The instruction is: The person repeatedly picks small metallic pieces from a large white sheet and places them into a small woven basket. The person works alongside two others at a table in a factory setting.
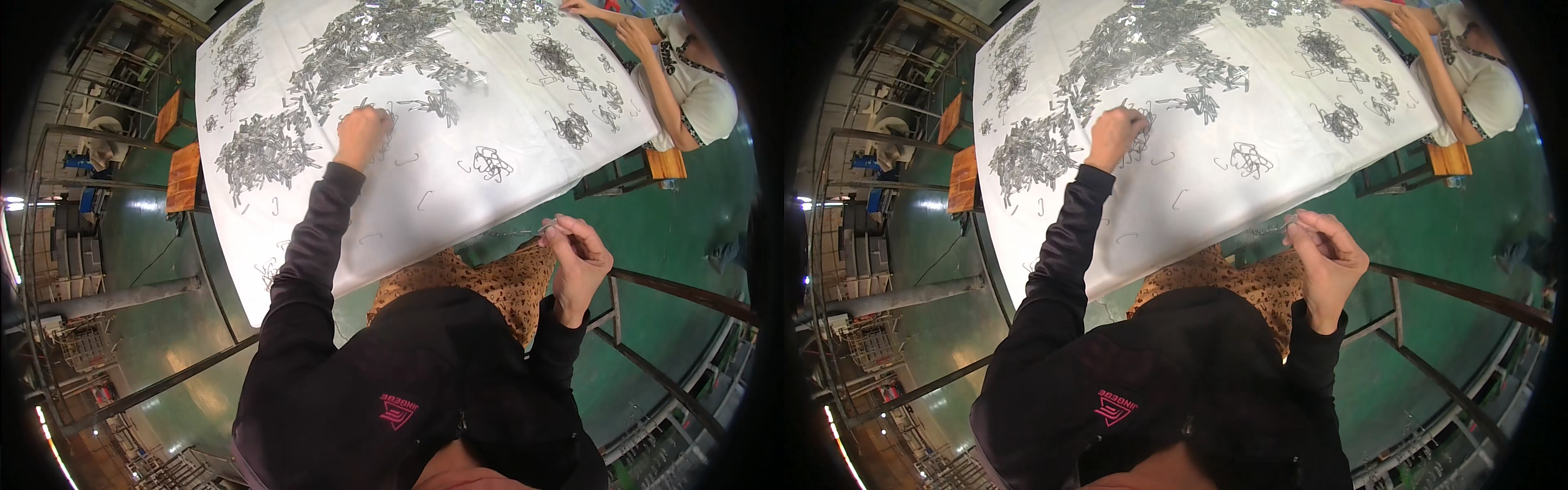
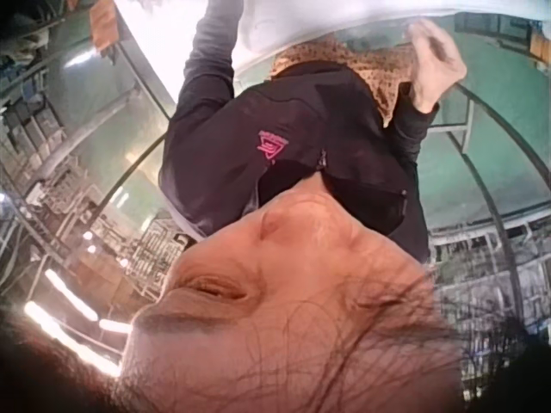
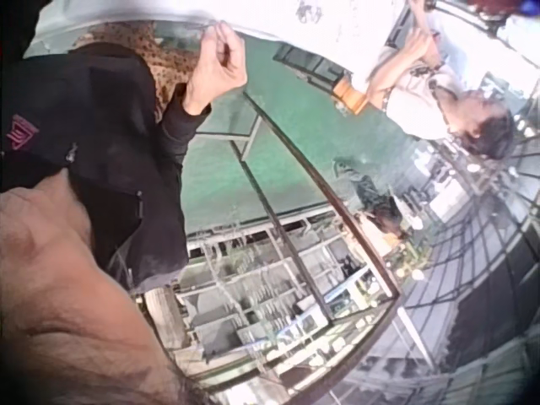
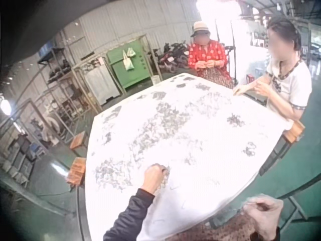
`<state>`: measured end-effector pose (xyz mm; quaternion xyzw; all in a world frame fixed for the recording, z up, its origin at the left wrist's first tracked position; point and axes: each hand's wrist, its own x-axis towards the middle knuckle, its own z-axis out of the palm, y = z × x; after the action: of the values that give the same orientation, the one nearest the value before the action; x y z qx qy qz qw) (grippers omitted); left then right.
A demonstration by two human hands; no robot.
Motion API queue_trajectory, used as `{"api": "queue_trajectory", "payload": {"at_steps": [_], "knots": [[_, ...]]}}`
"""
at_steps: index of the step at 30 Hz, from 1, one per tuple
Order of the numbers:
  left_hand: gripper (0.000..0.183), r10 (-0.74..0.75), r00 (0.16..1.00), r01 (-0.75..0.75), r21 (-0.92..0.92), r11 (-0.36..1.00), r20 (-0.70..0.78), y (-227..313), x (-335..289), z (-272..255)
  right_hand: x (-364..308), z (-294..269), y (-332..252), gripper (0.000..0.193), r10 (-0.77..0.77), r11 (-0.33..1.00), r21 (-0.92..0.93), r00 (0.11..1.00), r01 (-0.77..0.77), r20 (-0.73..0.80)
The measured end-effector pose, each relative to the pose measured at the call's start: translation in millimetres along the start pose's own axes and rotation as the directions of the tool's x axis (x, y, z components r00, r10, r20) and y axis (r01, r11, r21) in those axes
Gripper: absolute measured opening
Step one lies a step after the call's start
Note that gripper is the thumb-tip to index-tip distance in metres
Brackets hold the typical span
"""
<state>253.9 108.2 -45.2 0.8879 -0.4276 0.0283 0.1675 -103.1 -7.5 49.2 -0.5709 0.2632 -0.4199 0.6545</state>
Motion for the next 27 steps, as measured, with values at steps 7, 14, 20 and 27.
{"api": "queue_trajectory", "payload": {"at_steps": [7, 14, 20, 27], "knots": [[0.016, -0.092, 0.995, 0.095, 0.233, 0.968, -0.024, 20, -6, 37, -3, -5, -8, 0.02, -0.007, 0.995, -0.103, 0.999, 0.002, -0.041], [0.022, 0.08, 0.995, -0.075, 0.09, 0.993, -0.055, 22, -5, 24, -10, -13, -7, 0.02, 0.006, 0.996, -0.094, 0.998, -0.012, -0.063], [0.02, 0.104, 0.994, -0.074, -0.594, 0.801, 0.017, 100, -22, -21, -6, -20, -1, 0.019, 0.025, 0.995, -0.095, 0.995, -0.035, -0.1], [0.02, 0.337, 0.924, 0.07, -0.948, 0.311, 0.179, 219, -72, -44, 2, -22, 21, 0.018, 0.113, 0.993, -0.025, 0.981, -0.119, -0.159]]}}
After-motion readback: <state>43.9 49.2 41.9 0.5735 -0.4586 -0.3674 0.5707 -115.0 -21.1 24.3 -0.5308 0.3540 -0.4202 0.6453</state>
